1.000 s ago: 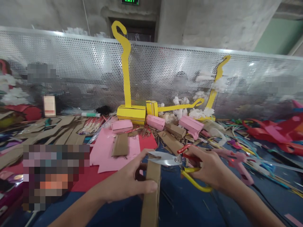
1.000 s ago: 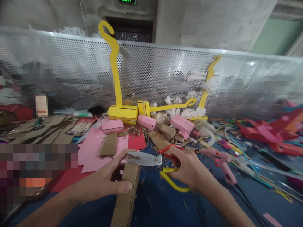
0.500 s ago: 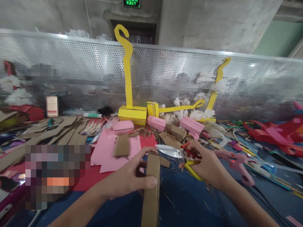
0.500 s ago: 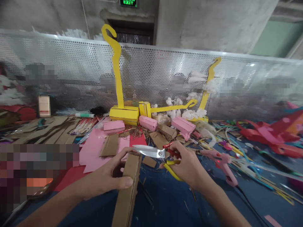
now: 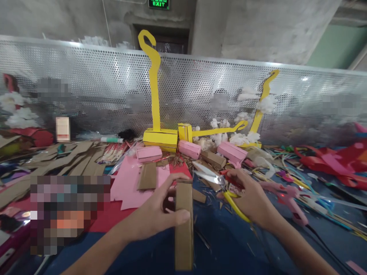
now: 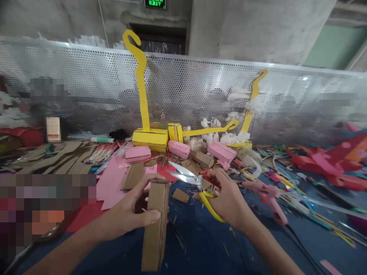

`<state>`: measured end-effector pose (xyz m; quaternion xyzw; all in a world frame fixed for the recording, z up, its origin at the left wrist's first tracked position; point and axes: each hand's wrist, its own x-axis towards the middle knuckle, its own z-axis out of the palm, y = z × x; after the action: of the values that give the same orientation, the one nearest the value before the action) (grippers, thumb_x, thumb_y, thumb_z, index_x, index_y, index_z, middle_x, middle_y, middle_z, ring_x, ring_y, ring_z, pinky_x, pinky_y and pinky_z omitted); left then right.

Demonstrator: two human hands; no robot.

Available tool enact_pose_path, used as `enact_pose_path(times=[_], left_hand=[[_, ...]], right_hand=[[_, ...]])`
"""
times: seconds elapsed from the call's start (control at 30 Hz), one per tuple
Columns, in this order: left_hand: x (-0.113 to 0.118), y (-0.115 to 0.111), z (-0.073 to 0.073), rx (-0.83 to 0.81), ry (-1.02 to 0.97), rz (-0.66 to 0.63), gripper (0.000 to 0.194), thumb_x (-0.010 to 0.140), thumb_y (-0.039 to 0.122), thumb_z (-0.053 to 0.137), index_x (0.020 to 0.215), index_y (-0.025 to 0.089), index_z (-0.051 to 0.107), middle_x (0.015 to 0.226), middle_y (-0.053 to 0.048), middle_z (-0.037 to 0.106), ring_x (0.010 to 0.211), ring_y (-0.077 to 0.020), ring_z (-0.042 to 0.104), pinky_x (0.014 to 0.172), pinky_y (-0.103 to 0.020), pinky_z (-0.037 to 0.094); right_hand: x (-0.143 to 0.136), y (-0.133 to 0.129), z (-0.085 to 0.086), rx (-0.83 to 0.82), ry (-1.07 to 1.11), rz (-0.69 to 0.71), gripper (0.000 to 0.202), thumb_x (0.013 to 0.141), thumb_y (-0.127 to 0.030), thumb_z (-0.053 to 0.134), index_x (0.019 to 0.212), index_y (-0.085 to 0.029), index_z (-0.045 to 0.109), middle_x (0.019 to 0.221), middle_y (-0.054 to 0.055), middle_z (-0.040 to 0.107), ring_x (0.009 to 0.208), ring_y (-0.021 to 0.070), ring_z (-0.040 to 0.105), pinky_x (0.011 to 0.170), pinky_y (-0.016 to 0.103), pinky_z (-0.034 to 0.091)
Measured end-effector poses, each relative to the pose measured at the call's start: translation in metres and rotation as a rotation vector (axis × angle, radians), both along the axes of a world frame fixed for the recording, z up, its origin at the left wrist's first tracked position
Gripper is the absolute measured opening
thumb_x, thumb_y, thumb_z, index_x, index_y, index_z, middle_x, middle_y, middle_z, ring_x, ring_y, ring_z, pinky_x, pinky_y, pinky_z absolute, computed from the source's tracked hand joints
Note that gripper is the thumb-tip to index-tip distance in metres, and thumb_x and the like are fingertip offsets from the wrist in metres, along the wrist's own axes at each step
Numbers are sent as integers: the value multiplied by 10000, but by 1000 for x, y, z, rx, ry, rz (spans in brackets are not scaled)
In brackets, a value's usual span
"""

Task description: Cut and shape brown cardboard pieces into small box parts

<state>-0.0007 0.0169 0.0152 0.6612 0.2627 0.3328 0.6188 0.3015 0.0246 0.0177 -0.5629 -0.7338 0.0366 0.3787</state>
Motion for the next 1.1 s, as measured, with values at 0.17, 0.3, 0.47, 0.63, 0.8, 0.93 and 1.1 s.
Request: enact_pose_path(times=[0.17, 0.3, 0.47, 0.63, 0.8, 0.93, 1.1], left_hand=[[2, -6, 7, 65, -214, 38, 643, 880, 316, 762, 1394, 389, 383, 1144, -42, 602, 942, -224, 681, 801, -374, 563], [2, -9, 13, 37, -318, 44, 673, 849, 336, 789, 1386, 375, 385, 1098, -41, 612, 953, -242, 685, 805, -399, 590], [-1, -6, 7, -130, -409, -80, 884, 814, 402, 798, 1495, 418, 236, 1053, -54, 654, 856, -295, 746, 698, -427, 615], [-2, -3, 1, -137, -419, -86, 818, 841, 417, 771, 1486, 400, 269, 1083, -66, 659, 867, -296, 760, 724, -428, 623], [2, -5, -4, 291, -209, 162, 640, 895, 285, 729, 1411, 387, 366, 1171, -52, 628, 981, -225, 697, 832, -373, 613], [2, -7, -14, 646, 46, 283, 681, 887, 202, 706, 1428, 404, 345, 1250, -64, 617, 1047, -236, 674, 874, -371, 612], [7, -10, -18, 912, 190, 309, 676, 857, 193, 695, 1426, 372, 377, 1286, -80, 629, 1133, -283, 661, 998, -462, 581]], right_hand=[[11, 14, -14, -69, 5, -102, 438, 748, -480, 767, 1045, -213, 585, 972, 80, 716, 859, 273, 692, 763, 373, 539], [12, 17, -21, -126, -106, -137, 385, 774, -471, 723, 1028, -201, 620, 979, 104, 733, 884, 299, 715, 778, 396, 548], [11, 15, -23, -126, -166, -95, 297, 798, -414, 678, 1001, -197, 656, 990, 115, 731, 915, 306, 710, 819, 405, 533], [13, 14, -28, -165, -211, -34, 267, 793, -365, 690, 986, -180, 685, 1009, 132, 717, 907, 308, 688, 808, 417, 529], [13, 10, -26, -213, -228, 54, 289, 838, -329, 679, 1098, -205, 702, 1066, 109, 705, 977, 295, 685, 878, 422, 528], [4, 2, -11, -147, -166, 101, 193, 956, -306, 567, 1104, -218, 653, 1123, 102, 674, 1060, 273, 659, 950, 430, 508], [-18, -22, 1, -19, 55, 283, 288, 990, -337, 586, 1272, -280, 563, 1250, 76, 638, 1135, 245, 639, 972, 404, 526]])
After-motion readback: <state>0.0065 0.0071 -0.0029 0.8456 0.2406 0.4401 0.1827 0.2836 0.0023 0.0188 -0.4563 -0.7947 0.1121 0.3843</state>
